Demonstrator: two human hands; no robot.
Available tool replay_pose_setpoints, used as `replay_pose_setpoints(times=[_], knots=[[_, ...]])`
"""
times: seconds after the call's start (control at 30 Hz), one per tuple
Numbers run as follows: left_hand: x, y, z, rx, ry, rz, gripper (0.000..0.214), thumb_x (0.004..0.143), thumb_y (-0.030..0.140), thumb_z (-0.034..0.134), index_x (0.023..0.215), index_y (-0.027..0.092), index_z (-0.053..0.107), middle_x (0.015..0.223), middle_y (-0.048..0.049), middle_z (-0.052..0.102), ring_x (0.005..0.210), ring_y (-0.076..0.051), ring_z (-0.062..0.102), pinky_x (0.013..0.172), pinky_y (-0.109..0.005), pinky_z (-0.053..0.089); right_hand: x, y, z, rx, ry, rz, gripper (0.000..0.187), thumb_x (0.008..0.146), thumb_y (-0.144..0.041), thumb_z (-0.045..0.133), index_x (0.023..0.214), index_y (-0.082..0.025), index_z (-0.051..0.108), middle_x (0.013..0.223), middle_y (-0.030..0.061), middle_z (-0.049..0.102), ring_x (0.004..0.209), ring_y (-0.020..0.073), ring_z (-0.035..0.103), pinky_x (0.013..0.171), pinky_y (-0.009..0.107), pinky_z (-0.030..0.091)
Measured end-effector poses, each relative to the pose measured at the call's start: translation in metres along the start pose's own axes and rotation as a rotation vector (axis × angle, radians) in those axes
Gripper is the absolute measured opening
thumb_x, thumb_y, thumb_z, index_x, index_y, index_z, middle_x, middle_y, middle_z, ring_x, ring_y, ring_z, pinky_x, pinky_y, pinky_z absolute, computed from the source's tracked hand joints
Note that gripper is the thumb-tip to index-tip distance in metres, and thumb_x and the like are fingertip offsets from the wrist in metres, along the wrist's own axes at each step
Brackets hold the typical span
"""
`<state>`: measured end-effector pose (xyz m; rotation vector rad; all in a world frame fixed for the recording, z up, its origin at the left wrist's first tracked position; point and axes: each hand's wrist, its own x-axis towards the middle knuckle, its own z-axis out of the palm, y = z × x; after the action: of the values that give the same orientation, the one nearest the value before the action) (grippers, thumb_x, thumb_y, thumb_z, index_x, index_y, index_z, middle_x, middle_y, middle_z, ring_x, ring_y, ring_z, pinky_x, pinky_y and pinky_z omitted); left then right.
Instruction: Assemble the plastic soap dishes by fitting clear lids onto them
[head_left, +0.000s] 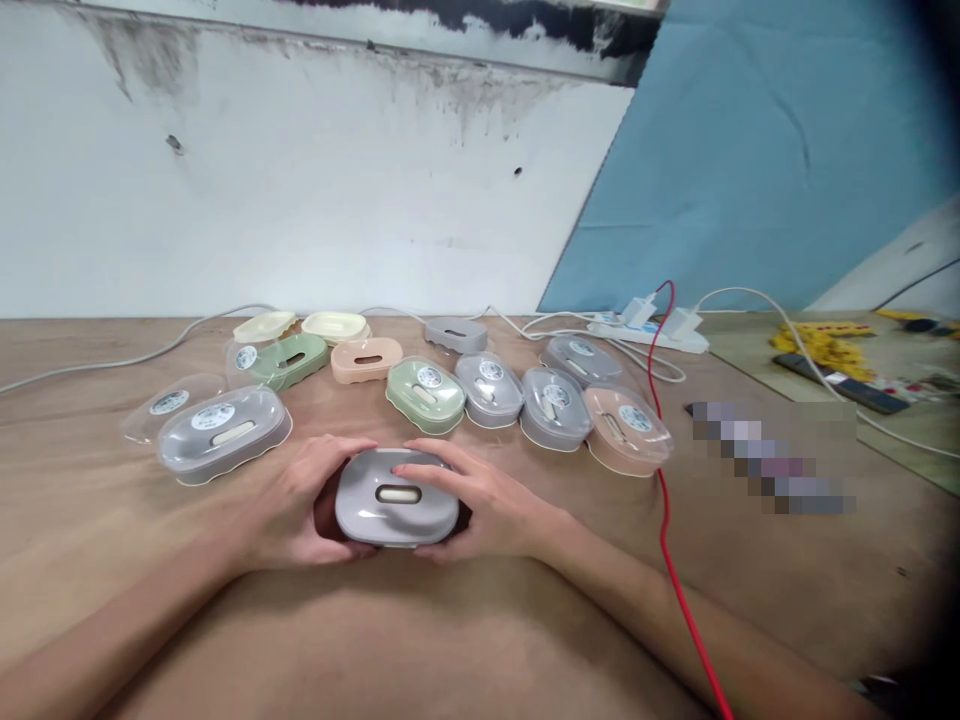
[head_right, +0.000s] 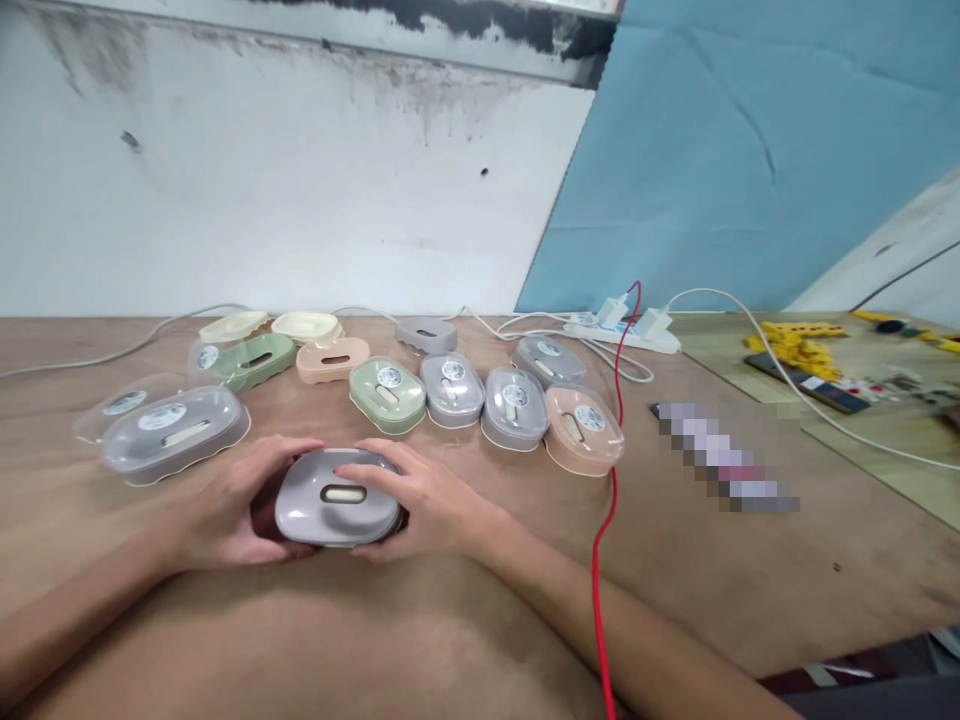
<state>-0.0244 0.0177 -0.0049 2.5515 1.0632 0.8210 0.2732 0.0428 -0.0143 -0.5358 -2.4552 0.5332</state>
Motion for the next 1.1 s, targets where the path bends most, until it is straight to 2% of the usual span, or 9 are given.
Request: replay_pose_setpoints(times=[0.13, 0.27, 0.47, 0.77, 0.97, 1.1], knots=[[0.003, 0.004, -0.001, 0.040, -0.043, 0.047, 0.093, 0.070, 0.048, 0.086, 0.150, 0.026, 0.044, 0.137, -0.0135, 0.065, 0.116, -0.037, 0.066, 0.096, -0.050, 0.055, 0.000, 0.001, 0.001, 0.050, -0.005, -0.005, 0.080, 0.081, -0.045, 0.084, 0.151, -0.026, 0.051, 0.157, 0.0177, 0.047, 0.142, 0.0313, 0.054, 0.114, 0.047, 0.050], [0.003, 0.006, 0.000, 0.019, -0.032, 0.013, 0.094, 0.069, 0.045, 0.086, 0.151, 0.027, 0.042, 0.131, -0.0119, 0.066, 0.112, -0.035, 0.066, 0.093, -0.047, 0.057, 0.000, 0.000, 0.000, 0.073, 0.000, 0.012, 0.080, 0.080, -0.044, 0.085, 0.150, -0.025, 0.053, 0.157, 0.0178, 0.048, 0.141, 0.0305, 0.055, 0.114, 0.045, 0.051], [0.005, 0.009, -0.004, 0.017, -0.079, 0.007, 0.091, 0.067, 0.045, 0.085, 0.148, 0.025, 0.046, 0.131, -0.0112, 0.067, 0.112, -0.034, 0.066, 0.092, -0.046, 0.057, 0.000, -0.001, -0.001, 0.103, 0.007, 0.001, 0.082, 0.078, -0.045, 0.087, 0.149, -0.024, 0.054, 0.157, 0.0174, 0.050, 0.140, 0.0300, 0.056, 0.115, 0.045, 0.050], [0.004, 0.009, 0.001, 0.052, -0.048, 0.019, 0.095, 0.067, 0.042, 0.083, 0.151, 0.024, 0.043, 0.130, -0.0118, 0.067, 0.111, -0.034, 0.066, 0.093, -0.046, 0.056, 0.001, -0.002, -0.001, 0.106, 0.035, 0.006, 0.083, 0.074, -0.045, 0.090, 0.147, -0.025, 0.056, 0.154, 0.0161, 0.054, 0.138, 0.0296, 0.058, 0.114, 0.044, 0.051], [0.005, 0.012, -0.005, 0.046, -0.098, 0.004, 0.097, 0.069, 0.047, 0.083, 0.152, 0.026, 0.039, 0.130, -0.0122, 0.066, 0.110, -0.034, 0.065, 0.091, -0.046, 0.055, 0.003, -0.002, -0.002, 0.128, 0.043, -0.029, 0.080, 0.077, -0.042, 0.088, 0.148, -0.023, 0.056, 0.154, 0.0164, 0.055, 0.138, 0.0295, 0.058, 0.114, 0.043, 0.051], [0.006, 0.013, -0.008, 0.055, -0.125, -0.009, 0.099, 0.069, 0.048, 0.085, 0.153, 0.027, 0.038, 0.129, -0.0118, 0.065, 0.111, -0.034, 0.064, 0.090, -0.046, 0.054, 0.001, -0.002, -0.002, 0.110, 0.028, 0.005, 0.079, 0.076, -0.041, 0.088, 0.147, -0.023, 0.057, 0.155, 0.0171, 0.053, 0.139, 0.0307, 0.058, 0.113, 0.045, 0.051]])
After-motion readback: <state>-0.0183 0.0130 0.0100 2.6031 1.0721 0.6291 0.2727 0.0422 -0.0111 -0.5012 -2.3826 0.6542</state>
